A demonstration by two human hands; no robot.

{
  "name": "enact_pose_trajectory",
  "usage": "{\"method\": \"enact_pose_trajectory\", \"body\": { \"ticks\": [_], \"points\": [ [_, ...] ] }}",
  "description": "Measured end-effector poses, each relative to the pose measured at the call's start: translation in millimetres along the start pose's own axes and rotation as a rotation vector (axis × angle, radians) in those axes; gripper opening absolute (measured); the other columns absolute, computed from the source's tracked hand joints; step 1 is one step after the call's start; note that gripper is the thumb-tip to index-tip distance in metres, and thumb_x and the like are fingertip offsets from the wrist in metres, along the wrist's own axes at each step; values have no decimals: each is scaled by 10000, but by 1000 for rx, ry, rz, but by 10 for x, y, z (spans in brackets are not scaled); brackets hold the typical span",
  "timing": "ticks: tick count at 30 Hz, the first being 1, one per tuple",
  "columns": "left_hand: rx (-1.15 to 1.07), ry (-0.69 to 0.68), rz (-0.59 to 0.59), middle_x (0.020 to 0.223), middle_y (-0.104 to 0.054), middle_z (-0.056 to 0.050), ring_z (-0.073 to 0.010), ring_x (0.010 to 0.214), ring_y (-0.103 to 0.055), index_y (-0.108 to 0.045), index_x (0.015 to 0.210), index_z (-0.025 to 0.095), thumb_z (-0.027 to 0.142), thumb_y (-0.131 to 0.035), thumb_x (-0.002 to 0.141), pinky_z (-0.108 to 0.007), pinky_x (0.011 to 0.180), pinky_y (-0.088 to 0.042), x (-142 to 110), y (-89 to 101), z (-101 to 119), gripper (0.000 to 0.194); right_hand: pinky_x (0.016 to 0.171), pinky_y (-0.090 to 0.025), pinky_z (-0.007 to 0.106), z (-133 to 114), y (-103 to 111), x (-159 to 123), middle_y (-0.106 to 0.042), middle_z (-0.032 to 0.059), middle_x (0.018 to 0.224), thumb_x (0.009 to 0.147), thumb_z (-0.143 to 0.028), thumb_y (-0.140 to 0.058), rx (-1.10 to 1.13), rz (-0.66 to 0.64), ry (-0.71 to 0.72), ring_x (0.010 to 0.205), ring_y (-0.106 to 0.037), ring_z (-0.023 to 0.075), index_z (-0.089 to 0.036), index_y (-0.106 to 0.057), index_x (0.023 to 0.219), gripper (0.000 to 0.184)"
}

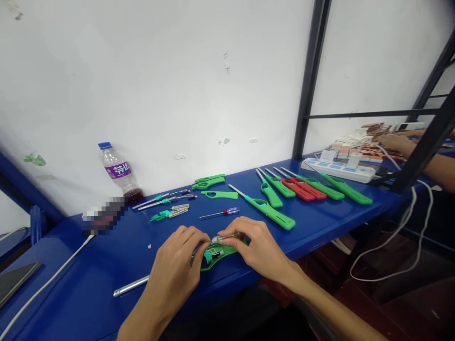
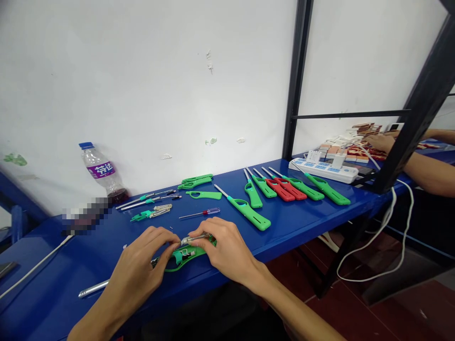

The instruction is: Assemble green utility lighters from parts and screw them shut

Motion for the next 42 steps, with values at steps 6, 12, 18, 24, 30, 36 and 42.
{"method": "enact_pose_trajectory", "body": {
  "ticks": [6,12,18,24,30,36,42],
  "points": [
    [-19,-7,58,898,-697,-16,-210,820,-595,-626,922,225,186,-483,1047,-349,737,-444,-6,29,38,194,749,-529,288,14,18,-4,-782,2,923,951,-192,-741,23,13,-31,835,-704,181,-235,-767,935,52],
    [-68,-3,75,898,-705,-19,-208,828,-602,-642,923,226,183,-485,1048,-344,751,-449,-5,29,43,205,749,-548,301,5,20,-18,-780,22,917,971,-240,-718,22,21,-30,827,-712,195,-233,-769,956,53],
    [-92,46,1,931,-728,-7,-221,868,-620,-682,960,250,223,-493,1051,-343,773,-478,11,-14,-57,212,683,-498,276,62,8,30,-785,-10,903,954,-237,-737,69,6,-115,785,-697,170,-242,-775,946,39],
    [-92,120,10,936,-728,0,-225,905,-633,-680,959,254,262,-544,1040,-348,792,-484,-7,2,-116,158,653,-477,278,117,20,36,-790,-15,903,943,-267,-752,107,-1,-176,756,-674,164,-240,-783,929,43],
    [-74,48,47,924,-717,-14,-219,887,-614,-654,946,226,198,-514,1039,-347,785,-481,-11,-7,-23,170,668,-477,271,109,16,17,-793,-16,922,937,-244,-760,103,0,-148,771,-681,160,-233,-783,928,28],
    [-45,48,33,925,-718,-26,-228,882,-615,-659,945,220,205,-483,1046,-357,766,-489,8,-27,-11,203,681,-467,262,101,13,27,-795,-32,922,936,-278,-765,115,-17,-173,768,-669,150,-245,-795,933,45],
    [-51,172,-63,1109,-739,-63,-267,1055,-655,-679,1187,230,305,-417,1065,-436,918,-524,-39,14,-158,298,664,-425,261,134,28,48,-724,-54,773,961,-361,-726,89,-29,-257,701,-604,138,-265,-765,1003,113]
  ]
}}
Point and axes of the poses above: each hand's wrist, its own x-axis towards the middle knuckle, its own y-axis out of the back of the hand, z = x × y, the point moved 7 cm from there along x, towards the middle knuckle
